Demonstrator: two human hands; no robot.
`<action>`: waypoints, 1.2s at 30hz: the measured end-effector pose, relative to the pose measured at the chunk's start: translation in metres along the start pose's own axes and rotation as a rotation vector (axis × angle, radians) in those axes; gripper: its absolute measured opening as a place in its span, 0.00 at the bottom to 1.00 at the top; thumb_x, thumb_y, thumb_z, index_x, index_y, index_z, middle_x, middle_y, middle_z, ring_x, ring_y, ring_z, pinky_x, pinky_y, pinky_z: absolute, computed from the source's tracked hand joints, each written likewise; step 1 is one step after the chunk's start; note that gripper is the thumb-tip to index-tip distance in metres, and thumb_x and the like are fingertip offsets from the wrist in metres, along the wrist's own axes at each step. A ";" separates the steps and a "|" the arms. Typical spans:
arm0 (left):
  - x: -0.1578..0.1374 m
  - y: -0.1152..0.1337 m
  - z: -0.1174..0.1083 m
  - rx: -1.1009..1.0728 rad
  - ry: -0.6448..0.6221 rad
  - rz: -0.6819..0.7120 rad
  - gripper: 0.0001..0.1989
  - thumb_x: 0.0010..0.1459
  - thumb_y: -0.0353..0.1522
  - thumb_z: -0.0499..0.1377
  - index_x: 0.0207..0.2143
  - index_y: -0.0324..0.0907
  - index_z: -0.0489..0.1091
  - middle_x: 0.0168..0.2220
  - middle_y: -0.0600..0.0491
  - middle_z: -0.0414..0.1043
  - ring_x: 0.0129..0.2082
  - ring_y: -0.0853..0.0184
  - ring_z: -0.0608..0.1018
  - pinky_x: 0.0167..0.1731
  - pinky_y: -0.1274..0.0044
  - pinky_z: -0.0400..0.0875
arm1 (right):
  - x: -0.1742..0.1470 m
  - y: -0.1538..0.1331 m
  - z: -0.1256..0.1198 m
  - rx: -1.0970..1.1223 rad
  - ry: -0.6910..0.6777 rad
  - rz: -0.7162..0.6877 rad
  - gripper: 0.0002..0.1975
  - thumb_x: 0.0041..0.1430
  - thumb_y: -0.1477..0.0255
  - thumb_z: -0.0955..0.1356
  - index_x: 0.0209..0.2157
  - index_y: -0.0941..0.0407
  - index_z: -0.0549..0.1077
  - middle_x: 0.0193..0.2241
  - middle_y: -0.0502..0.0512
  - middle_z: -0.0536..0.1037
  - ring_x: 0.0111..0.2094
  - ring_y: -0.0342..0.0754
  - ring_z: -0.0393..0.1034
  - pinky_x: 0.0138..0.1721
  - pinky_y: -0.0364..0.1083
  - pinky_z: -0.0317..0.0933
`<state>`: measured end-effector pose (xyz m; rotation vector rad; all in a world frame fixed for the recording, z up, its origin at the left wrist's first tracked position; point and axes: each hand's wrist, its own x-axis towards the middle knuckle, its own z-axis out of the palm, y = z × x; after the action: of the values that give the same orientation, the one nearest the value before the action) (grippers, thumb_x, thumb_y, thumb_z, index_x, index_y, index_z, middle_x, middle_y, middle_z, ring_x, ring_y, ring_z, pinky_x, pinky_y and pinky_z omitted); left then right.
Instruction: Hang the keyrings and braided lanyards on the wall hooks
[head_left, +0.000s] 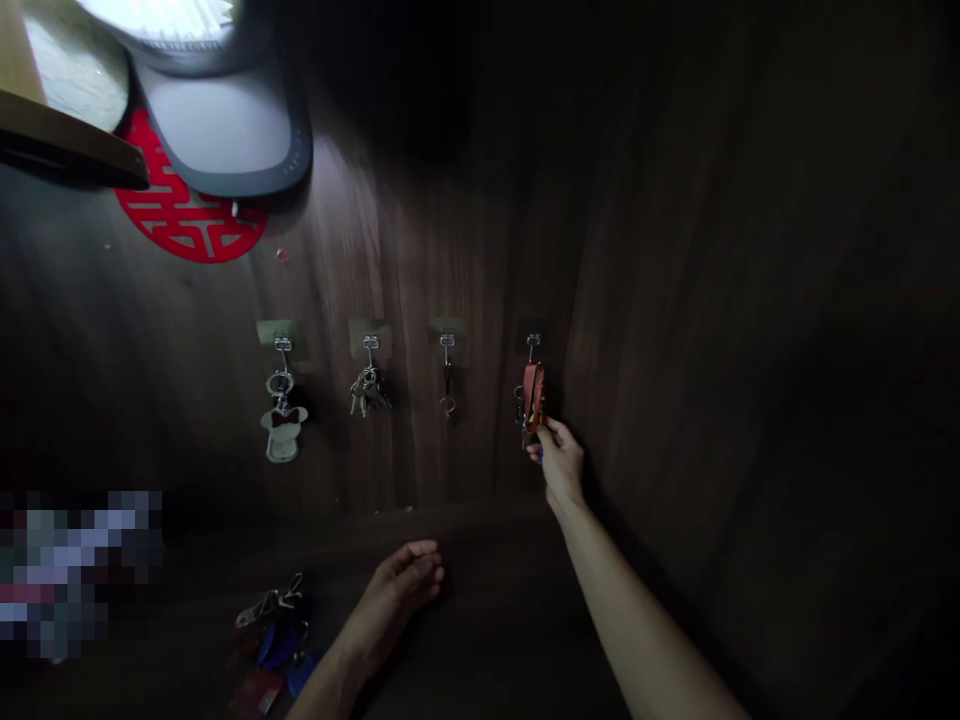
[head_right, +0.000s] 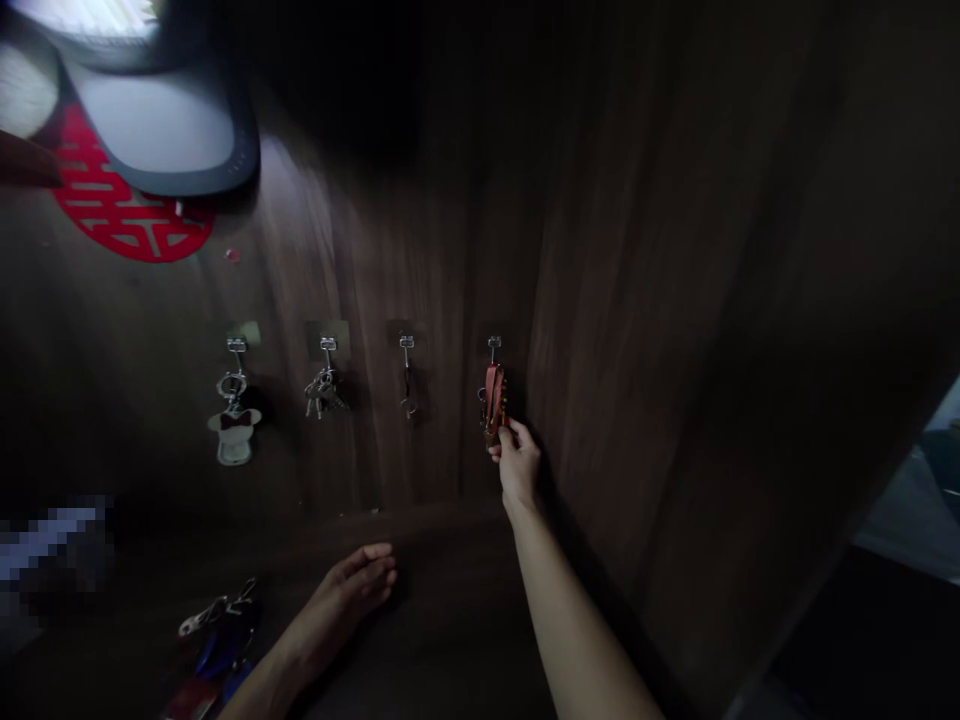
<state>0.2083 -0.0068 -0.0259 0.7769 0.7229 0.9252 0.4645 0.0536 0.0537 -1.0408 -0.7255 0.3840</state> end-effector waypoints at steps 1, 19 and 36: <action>0.000 0.000 0.000 0.000 -0.003 0.001 0.16 0.42 0.33 0.69 0.36 0.40 0.72 0.33 0.53 0.73 0.32 0.72 0.75 0.37 0.79 0.67 | -0.004 0.004 -0.002 0.010 -0.004 0.020 0.20 0.43 0.59 0.69 0.37 0.57 0.72 0.24 0.47 0.74 0.18 0.38 0.66 0.18 0.37 0.60; -0.004 0.000 -0.003 0.107 -0.020 0.076 0.15 0.43 0.33 0.67 0.35 0.39 0.71 0.33 0.52 0.72 0.31 0.70 0.76 0.34 0.78 0.68 | -0.074 0.049 -0.015 -0.044 -0.236 0.261 0.19 0.38 0.61 0.72 0.32 0.56 0.71 0.28 0.51 0.75 0.24 0.43 0.71 0.22 0.41 0.65; -0.023 0.045 -0.018 1.157 0.334 0.593 0.09 0.54 0.31 0.52 0.35 0.45 0.72 0.34 0.54 0.77 0.37 0.64 0.76 0.38 0.77 0.66 | -0.142 0.059 0.003 -0.489 -0.921 -0.169 0.09 0.54 0.72 0.61 0.29 0.54 0.73 0.29 0.51 0.77 0.34 0.48 0.71 0.39 0.45 0.62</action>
<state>0.1652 -0.0057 0.0061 1.9556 1.3929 1.1500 0.3640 -0.0032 -0.0481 -1.2341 -1.7870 0.5585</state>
